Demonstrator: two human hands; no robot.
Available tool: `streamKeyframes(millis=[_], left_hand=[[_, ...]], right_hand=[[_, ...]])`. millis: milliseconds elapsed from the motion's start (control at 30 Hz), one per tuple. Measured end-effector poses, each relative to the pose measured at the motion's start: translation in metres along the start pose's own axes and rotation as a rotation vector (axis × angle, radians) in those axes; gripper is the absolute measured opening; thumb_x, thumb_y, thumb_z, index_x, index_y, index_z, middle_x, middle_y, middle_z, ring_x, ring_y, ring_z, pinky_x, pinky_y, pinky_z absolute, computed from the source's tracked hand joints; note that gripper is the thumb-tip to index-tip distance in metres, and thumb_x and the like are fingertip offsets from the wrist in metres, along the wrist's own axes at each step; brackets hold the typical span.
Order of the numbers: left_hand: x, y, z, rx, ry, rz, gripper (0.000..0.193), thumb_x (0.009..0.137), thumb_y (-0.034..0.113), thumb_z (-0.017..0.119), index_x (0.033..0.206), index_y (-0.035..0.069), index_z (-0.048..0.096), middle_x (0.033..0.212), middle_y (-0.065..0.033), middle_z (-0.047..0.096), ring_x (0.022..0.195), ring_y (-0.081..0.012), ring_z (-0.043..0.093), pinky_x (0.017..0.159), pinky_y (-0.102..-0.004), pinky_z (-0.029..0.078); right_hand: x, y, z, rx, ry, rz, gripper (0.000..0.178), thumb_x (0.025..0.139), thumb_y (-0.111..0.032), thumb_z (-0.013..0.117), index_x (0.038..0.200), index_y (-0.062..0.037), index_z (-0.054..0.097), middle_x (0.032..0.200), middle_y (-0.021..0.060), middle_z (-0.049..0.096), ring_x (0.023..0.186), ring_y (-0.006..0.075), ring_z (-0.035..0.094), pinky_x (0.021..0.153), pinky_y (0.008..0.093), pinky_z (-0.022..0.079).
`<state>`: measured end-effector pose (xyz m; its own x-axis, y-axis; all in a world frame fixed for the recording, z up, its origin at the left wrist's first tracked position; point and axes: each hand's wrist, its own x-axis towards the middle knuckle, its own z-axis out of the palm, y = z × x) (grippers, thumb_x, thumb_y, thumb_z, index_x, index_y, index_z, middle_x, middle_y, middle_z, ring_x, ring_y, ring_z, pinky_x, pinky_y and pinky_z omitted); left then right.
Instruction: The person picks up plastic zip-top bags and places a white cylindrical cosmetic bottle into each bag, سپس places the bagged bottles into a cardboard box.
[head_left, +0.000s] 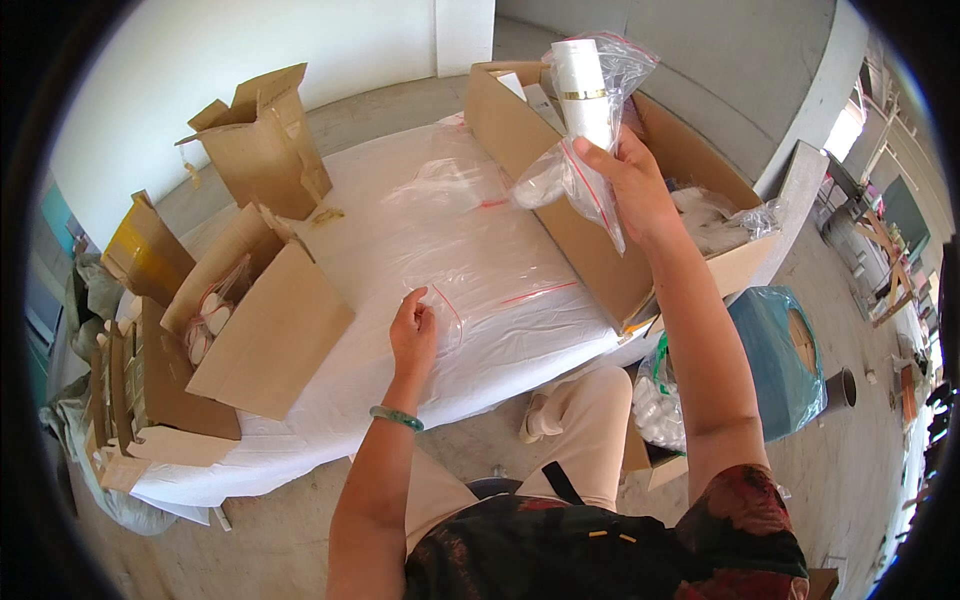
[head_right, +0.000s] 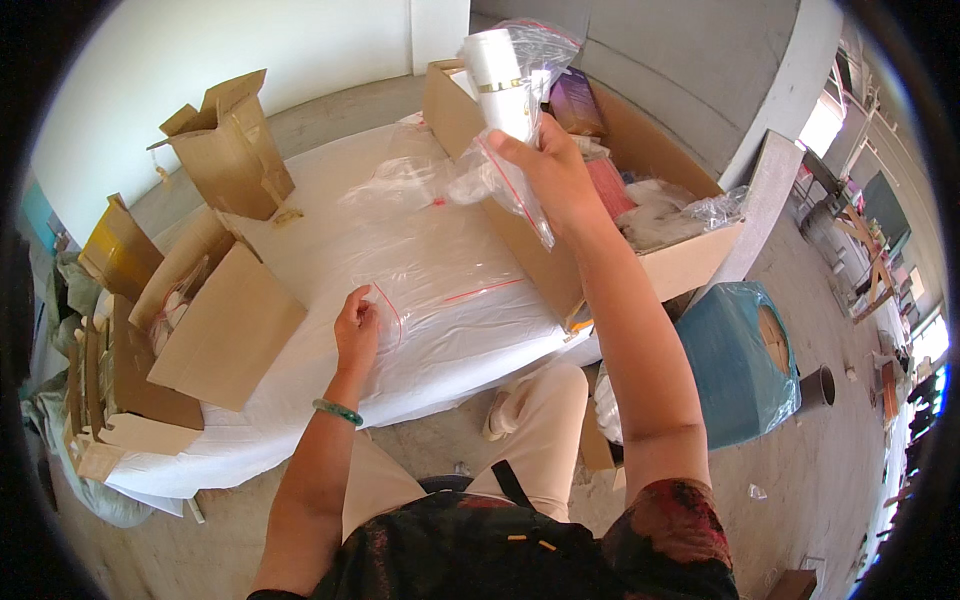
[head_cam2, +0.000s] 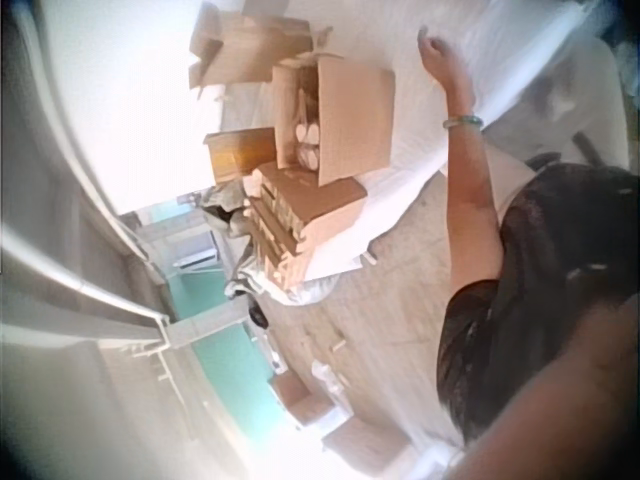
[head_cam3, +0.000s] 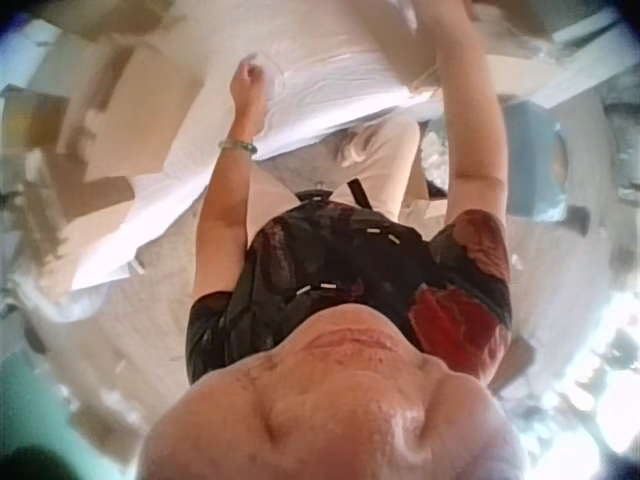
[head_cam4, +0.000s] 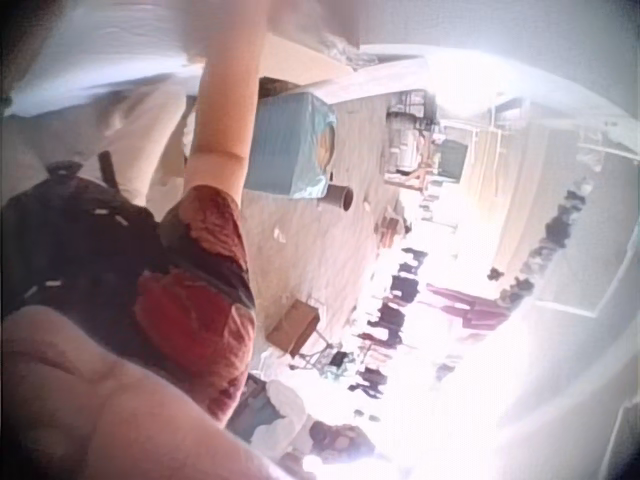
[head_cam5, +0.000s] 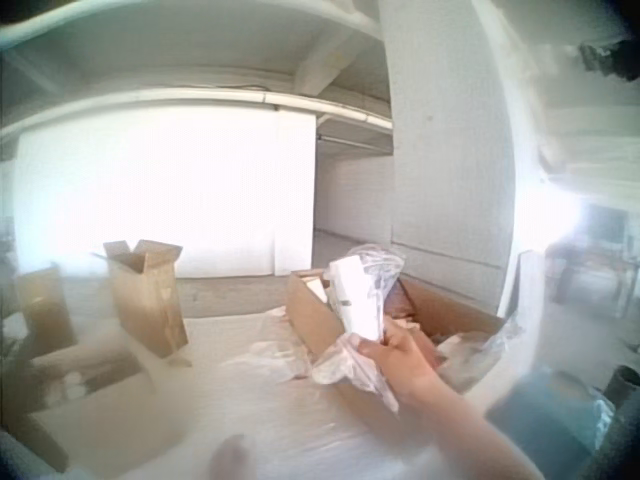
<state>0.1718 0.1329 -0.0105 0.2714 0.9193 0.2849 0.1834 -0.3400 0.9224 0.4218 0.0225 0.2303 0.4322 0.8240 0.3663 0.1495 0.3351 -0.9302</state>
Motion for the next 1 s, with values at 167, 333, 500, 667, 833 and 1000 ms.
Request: streamKeyframes(millis=[167,333,500,667,833,1000], left_hand=[[0.004,-0.011,-0.026,-0.057,0.119,-0.08,0.032,0.086,0.005,0.053,0.117,0.005,0.059,0.078,-0.0061,0.059,0.066,-0.0151,0.057,0.062,-0.0302,0.048],[0.019,-0.01,-0.061,0.045,0.279,-0.005,0.033,0.086,0.003,0.052,0.118,0.006,0.057,0.081,-0.0069,0.059,0.062,-0.0167,0.058,0.057,-0.032,0.048],[0.029,0.001,-0.076,0.166,0.278,0.083,0.038,0.085,0.001,0.053,0.122,0.007,0.055,0.096,-0.0125,0.061,0.079,-0.0219,0.06,0.069,-0.0328,0.049],[0.016,0.008,-0.078,0.256,0.145,0.252,0.046,0.082,0.001,0.055,0.127,0.006,0.051,0.121,-0.0201,0.055,0.108,-0.0314,0.054,0.094,-0.0333,0.044],[-0.024,0.061,-0.076,-0.023,0.144,0.275,0.046,0.086,0.01,0.061,0.13,0.004,0.049,0.123,-0.0145,0.054,0.112,-0.0247,0.052,0.097,-0.032,0.041],[-0.066,0.106,-0.056,-0.784,-0.228,-0.183,0.04,0.09,0.018,0.062,0.126,0.002,0.05,0.112,-0.0052,0.059,0.101,-0.0134,0.055,0.089,-0.0296,0.044]], right_hand=[[0.026,0.008,0.004,0.119,-0.02,0.119,0.039,0.09,-0.021,0.065,0.122,-0.0031,0.051,0.108,0.0063,0.061,0.097,0.0146,0.058,0.084,0.0314,0.047],[0.024,0.019,0.022,0.102,-0.062,0.156,0.048,0.089,-0.029,0.067,0.125,-0.0044,0.048,0.105,0.0044,0.059,0.094,0.0142,0.057,0.082,0.0305,0.048],[0.017,0.033,0.047,0.16,-0.098,0.231,0.05,0.089,-0.034,0.067,0.125,-0.005,0.049,0.095,0.0018,0.057,0.087,0.0132,0.056,0.079,0.0293,0.048],[-0.017,0.06,0.071,0.195,-0.27,0.279,0.051,0.086,-0.029,0.069,0.126,-0.004,0.049,0.107,0.0081,0.063,0.094,0.0164,0.06,0.082,0.0303,0.049],[-0.089,0.086,0.092,0.185,-0.421,0.314,0.063,0.08,-0.025,0.076,0.131,-0.0026,0.046,0.11,0.0084,0.062,0.098,0.0174,0.06,0.09,0.0308,0.046],[-0.146,0.104,0.115,0.212,-0.476,0.461,0.064,0.079,-0.021,0.076,0.132,-0.0037,0.046,0.112,0.0044,0.06,0.103,0.0149,0.057,0.093,0.0301,0.044]])
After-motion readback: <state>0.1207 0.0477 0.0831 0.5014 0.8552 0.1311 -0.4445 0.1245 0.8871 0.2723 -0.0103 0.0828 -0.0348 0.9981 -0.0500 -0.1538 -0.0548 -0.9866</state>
